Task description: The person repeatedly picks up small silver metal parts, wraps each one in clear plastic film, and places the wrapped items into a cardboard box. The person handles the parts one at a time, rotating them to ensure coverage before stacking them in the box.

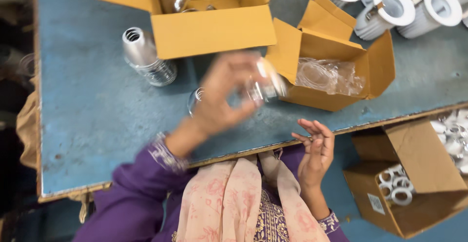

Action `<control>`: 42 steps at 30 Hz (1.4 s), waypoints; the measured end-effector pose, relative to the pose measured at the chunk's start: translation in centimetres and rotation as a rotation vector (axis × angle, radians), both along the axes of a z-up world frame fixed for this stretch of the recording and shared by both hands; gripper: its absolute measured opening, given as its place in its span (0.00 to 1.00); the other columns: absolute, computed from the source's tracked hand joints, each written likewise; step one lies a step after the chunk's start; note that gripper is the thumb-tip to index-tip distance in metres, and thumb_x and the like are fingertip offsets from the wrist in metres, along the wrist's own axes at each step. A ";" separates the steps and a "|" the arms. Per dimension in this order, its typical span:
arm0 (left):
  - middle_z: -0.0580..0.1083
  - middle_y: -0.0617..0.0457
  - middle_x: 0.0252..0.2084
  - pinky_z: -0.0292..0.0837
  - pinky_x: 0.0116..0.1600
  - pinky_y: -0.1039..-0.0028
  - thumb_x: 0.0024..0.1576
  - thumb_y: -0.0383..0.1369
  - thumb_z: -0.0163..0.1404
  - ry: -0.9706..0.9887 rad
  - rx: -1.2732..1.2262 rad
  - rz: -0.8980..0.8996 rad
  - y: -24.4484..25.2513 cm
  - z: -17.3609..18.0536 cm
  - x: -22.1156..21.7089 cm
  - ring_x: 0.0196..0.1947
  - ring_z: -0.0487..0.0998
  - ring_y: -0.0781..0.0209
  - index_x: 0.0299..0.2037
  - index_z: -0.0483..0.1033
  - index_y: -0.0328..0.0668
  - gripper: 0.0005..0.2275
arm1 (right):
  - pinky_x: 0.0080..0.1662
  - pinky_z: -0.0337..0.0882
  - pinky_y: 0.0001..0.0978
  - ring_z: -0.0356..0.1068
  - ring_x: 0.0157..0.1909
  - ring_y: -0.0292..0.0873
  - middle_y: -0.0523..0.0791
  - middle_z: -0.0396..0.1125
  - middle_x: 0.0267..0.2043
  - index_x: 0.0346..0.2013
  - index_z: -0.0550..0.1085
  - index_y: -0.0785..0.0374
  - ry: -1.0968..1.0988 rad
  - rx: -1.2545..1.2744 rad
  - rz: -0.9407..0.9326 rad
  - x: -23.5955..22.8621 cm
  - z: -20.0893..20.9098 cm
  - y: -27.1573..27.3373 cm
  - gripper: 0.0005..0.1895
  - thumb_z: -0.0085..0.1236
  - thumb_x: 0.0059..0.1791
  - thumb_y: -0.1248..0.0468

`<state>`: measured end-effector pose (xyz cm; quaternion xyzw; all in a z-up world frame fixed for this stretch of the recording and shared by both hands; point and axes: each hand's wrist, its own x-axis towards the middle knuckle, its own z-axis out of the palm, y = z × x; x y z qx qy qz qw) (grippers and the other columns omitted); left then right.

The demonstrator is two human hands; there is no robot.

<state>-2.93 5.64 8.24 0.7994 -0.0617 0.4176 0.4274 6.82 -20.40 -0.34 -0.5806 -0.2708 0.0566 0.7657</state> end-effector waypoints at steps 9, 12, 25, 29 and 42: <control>0.70 0.43 0.48 0.71 0.52 0.57 0.60 0.31 0.60 0.367 0.547 0.667 15.9 3.2 4.1 0.52 0.72 0.42 0.51 0.75 0.44 0.11 | 0.51 0.76 0.37 0.71 0.57 0.45 0.53 0.70 0.54 0.55 0.69 0.69 0.102 -0.100 -0.078 -1.3 -2.9 -2.0 0.13 0.48 0.58 0.65; 0.71 0.44 0.52 0.70 0.57 0.58 0.61 0.34 0.60 0.291 0.537 0.619 15.4 3.1 3.5 0.57 0.70 0.42 0.51 0.76 0.44 0.12 | 0.49 0.77 0.36 0.73 0.55 0.45 0.52 0.71 0.52 0.54 0.69 0.69 0.122 -0.131 -0.092 -1.3 -3.2 -3.2 0.13 0.49 0.58 0.65; 0.67 0.50 0.63 0.74 0.53 0.61 0.44 0.37 0.64 0.923 0.244 0.093 3.5 -0.3 -4.9 0.54 0.76 0.47 0.61 0.70 0.58 0.31 | 0.51 0.74 0.29 0.75 0.48 0.40 0.49 0.75 0.47 0.52 0.73 0.69 0.011 -0.293 0.062 -2.9 -2.7 -4.1 0.11 0.54 0.55 0.67; 0.68 0.48 0.60 0.74 0.52 0.61 0.47 0.39 0.65 0.893 0.155 0.138 3.8 -0.1 -5.2 0.49 0.77 0.46 0.61 0.70 0.57 0.30 | 0.50 0.75 0.27 0.76 0.46 0.38 0.48 0.76 0.46 0.51 0.74 0.69 -0.081 -0.395 0.044 -3.1 -2.2 -4.1 0.11 0.56 0.54 0.69; 0.77 0.51 0.45 0.78 0.35 0.72 0.64 0.54 0.42 0.500 -1.156 -0.618 -0.1 -9.5 3.1 0.38 0.81 0.62 0.57 0.67 0.44 0.23 | 0.49 0.75 0.27 0.76 0.46 0.37 0.48 0.76 0.44 0.48 0.75 0.70 -0.175 -0.359 -0.042 -3.0 0.9 -2.3 0.09 0.56 0.54 0.68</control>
